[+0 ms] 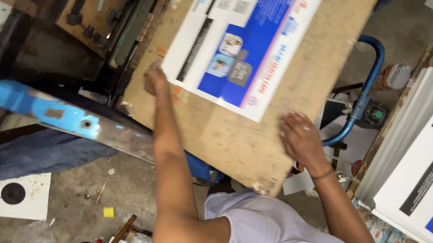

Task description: The person repeatedly picks up flat cardboard sheets from a stack and feeds them into a blue industrial machine. The person handles the sheets by hand, moving them from the stack to the machine's input area in a continuous loop.

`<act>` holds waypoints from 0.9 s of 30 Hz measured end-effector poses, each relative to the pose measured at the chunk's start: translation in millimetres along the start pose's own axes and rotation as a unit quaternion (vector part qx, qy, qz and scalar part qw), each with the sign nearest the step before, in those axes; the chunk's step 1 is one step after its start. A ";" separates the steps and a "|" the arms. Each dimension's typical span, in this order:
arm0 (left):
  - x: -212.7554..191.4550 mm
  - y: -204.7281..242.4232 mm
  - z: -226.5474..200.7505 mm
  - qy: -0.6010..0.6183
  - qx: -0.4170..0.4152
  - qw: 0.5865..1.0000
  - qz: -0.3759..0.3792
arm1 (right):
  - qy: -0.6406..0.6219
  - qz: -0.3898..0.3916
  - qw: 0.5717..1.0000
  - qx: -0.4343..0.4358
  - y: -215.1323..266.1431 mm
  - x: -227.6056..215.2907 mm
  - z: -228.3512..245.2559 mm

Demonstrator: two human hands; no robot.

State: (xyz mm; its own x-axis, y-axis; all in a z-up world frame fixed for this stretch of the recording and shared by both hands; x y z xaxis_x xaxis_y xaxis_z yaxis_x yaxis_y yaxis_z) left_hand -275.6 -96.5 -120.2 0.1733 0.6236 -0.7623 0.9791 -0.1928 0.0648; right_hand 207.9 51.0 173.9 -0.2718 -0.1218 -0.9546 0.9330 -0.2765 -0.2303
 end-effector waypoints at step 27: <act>-8.3 471.2 -247.5 0.346 0.335 0.776 0.407 | -0.109 -0.163 0.844 0.499 515.1 -78.8 -215.4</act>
State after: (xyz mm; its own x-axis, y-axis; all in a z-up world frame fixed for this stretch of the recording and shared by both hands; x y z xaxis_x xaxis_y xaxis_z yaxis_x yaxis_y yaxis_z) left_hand 210.6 -5.0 76.1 0.9481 0.3014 -0.1015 0.2800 -0.9424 -0.1827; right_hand 760.7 123.4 89.9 -0.6144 -0.0261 -0.7886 0.1668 -0.9811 -0.0976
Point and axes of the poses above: each hand's wrist, its own y-axis away from the middle knuckle, its own x-axis out of the palm, z = x × y, the point moved 6 cm from there along -y, towards the middle knuckle, and after that the axes turned 8 degrees about z, right-handed, at the moved point
